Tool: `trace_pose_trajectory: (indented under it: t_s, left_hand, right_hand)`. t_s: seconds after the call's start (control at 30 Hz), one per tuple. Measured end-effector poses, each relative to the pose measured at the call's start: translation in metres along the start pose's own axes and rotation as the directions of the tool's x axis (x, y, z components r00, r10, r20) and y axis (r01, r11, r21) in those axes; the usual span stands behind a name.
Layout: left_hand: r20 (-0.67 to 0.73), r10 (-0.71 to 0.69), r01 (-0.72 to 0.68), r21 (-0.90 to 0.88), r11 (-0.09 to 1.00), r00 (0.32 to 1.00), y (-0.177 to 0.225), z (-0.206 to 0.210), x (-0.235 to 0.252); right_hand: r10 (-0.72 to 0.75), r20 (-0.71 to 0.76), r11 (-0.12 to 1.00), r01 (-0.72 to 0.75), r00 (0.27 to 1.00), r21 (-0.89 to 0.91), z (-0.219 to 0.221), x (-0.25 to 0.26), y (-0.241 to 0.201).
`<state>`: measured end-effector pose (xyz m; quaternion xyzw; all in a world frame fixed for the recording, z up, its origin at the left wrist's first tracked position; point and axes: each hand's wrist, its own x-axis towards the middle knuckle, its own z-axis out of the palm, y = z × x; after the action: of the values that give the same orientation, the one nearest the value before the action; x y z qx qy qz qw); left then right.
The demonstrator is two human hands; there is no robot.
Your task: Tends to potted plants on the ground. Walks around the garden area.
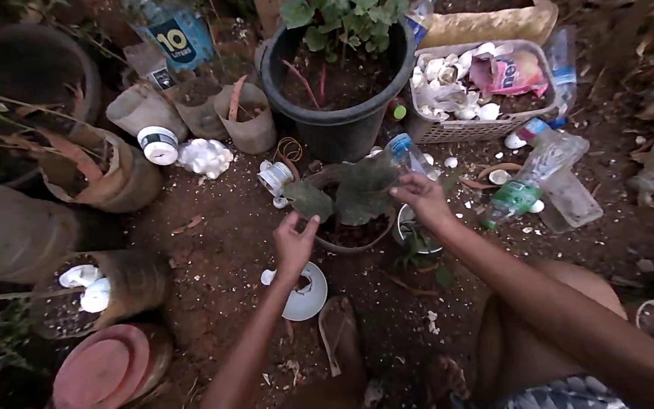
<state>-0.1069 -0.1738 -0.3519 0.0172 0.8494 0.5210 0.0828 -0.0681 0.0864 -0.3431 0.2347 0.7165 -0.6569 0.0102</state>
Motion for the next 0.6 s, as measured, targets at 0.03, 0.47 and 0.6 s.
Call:
trace_pose_trajectory:
  t_s: [0.03, 0.47, 0.6]
  left_hand:
    - [-0.001, 0.014, -0.014, 0.002, 1.000, 1.000, 0.000, 0.001, -0.007]
    - [-0.034, 0.083, -0.087, -0.162, 0.983, 0.996, 0.026, -0.006, -0.015]
    - [0.000, 0.019, -0.018, -0.220, 0.975, 1.000, 0.036, -0.013, 0.000]
  right_hand:
    - [0.005, 0.013, 1.000, -0.004, 1.000, -0.017, -0.004, -0.007, 0.000]
    - [-0.131, 0.032, 0.991, 0.129, 0.991, 0.046, -0.029, -0.012, -0.016]
    - [-0.110, 0.020, 0.985, 0.106, 0.994, 0.136, -0.010, 0.023, -0.043]
